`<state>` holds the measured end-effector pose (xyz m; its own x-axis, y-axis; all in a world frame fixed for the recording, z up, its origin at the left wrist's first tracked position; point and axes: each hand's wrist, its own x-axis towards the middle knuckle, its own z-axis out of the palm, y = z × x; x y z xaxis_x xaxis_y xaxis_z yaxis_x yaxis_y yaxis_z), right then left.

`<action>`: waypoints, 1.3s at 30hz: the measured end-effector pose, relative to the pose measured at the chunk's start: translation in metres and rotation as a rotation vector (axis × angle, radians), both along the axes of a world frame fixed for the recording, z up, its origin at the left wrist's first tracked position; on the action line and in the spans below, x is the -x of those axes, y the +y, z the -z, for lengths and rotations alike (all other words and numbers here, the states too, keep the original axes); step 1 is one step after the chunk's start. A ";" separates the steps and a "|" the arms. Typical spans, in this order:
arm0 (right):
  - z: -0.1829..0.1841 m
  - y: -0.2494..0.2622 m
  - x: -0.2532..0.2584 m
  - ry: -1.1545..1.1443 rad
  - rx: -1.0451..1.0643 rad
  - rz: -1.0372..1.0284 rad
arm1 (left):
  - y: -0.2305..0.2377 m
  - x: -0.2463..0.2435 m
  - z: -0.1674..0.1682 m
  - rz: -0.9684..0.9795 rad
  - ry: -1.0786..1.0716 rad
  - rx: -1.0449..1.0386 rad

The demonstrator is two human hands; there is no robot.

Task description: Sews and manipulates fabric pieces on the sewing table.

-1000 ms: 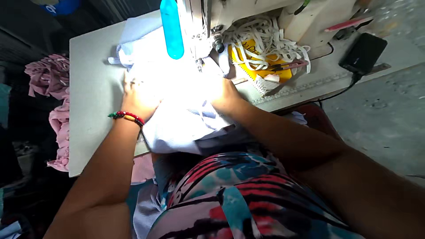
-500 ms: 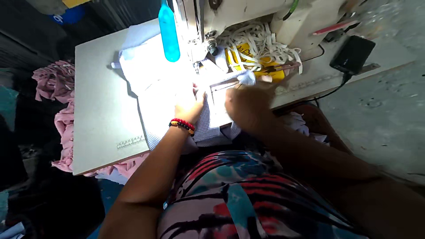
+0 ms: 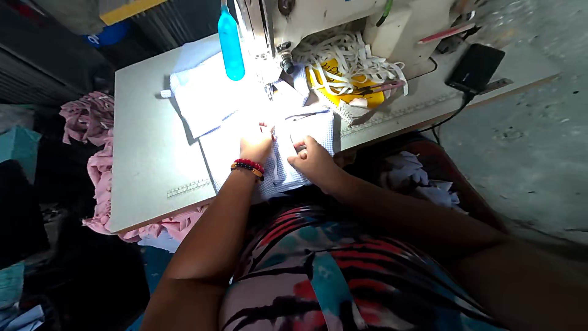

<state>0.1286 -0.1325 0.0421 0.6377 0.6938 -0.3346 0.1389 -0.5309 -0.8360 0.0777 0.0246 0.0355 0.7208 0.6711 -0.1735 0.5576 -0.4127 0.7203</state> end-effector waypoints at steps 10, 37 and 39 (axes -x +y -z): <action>0.022 -0.057 0.017 -0.303 -0.161 0.070 | -0.053 0.035 -0.006 0.109 -0.102 0.277; 0.006 -0.063 0.021 -0.610 0.077 -0.424 | 0.034 0.096 0.024 0.150 0.176 -0.645; 0.007 -0.063 0.025 -0.620 0.093 -0.432 | 0.048 0.086 0.011 0.062 0.282 -0.701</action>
